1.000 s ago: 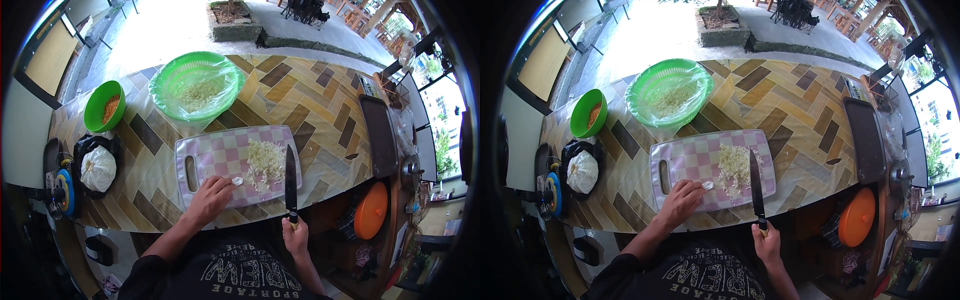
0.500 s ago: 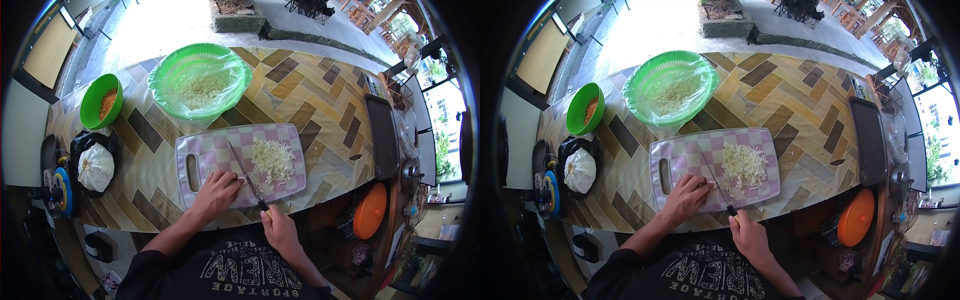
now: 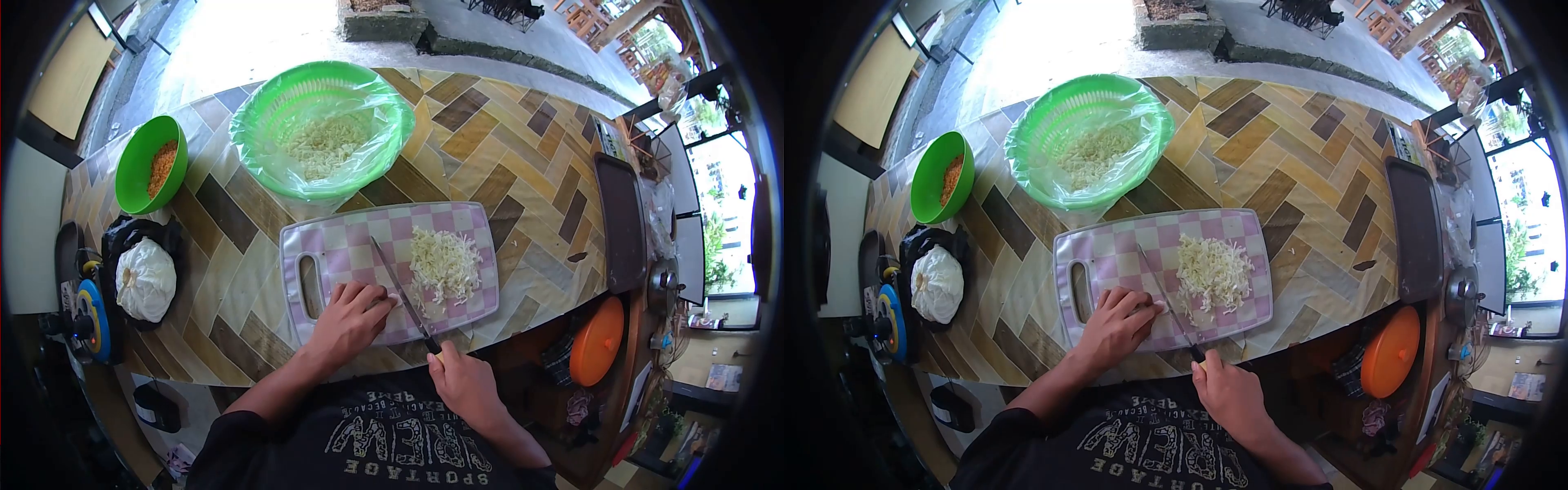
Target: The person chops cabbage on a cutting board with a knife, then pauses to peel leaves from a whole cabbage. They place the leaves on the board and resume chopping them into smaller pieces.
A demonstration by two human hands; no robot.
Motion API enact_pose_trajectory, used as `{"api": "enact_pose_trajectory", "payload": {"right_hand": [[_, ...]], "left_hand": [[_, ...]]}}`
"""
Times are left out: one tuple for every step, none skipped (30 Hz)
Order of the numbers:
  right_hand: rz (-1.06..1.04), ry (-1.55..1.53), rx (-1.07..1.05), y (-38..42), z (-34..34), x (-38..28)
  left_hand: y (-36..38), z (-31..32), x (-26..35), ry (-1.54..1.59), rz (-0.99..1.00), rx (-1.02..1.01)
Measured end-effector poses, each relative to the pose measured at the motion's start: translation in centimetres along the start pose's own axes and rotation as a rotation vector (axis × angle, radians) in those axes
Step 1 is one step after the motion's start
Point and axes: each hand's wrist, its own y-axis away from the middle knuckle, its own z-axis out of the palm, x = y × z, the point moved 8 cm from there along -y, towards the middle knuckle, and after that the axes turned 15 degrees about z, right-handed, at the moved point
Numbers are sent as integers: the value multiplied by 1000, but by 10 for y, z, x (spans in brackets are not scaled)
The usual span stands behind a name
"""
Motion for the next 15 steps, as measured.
{"api": "enact_pose_trajectory", "payload": {"right_hand": [[-4, 23, -13, 0, 3, 0], [-8, 47, -26, 0, 7, 1], [-15, 71, -39, 0, 11, 1], [-25, 72, -33, 1, 11, 0], [-35, 72, -28, 3, 11, 0], [-45, 72, -23, 4, 10, 0], [-52, 59, -15, 7, 8, 0], [-58, 45, -4, 11, 3, -2], [-63, 31, 9, 13, 0, -3], [-62, 40, 5, 14, -1, -3], [-61, 48, 1, 15, -1, -3], [-58, 57, 0, 16, -2, -2], [-56, 67, -2, 17, -3, -3], [-56, 77, -4, 18, -4, -4], [-57, 87, -7, 19, -4, -5]], "left_hand": [[0, 0, 0, 5, -1, 4], [0, 0, 0, 6, -1, 5], [0, -1, 0, 6, -2, 7], [1, -1, -1, 3, -4, 10], [1, -1, -2, 12, -18, 15], [1, -1, -2, 22, -32, 19], [2, -1, -3, 33, -44, 23], [2, -1, -3, 32, -43, 25], [3, -1, -3, 30, -40, 27], [3, 0, -3, 31, -35, 28], [3, -1, -2, 26, -33, 28], [2, -1, -2, 21, -28, 29], [1, -1, -1, 16, -23, 30], [1, -1, -1, 15, -18, 30], [1, -2, -1, 12, -15, 29]]}}
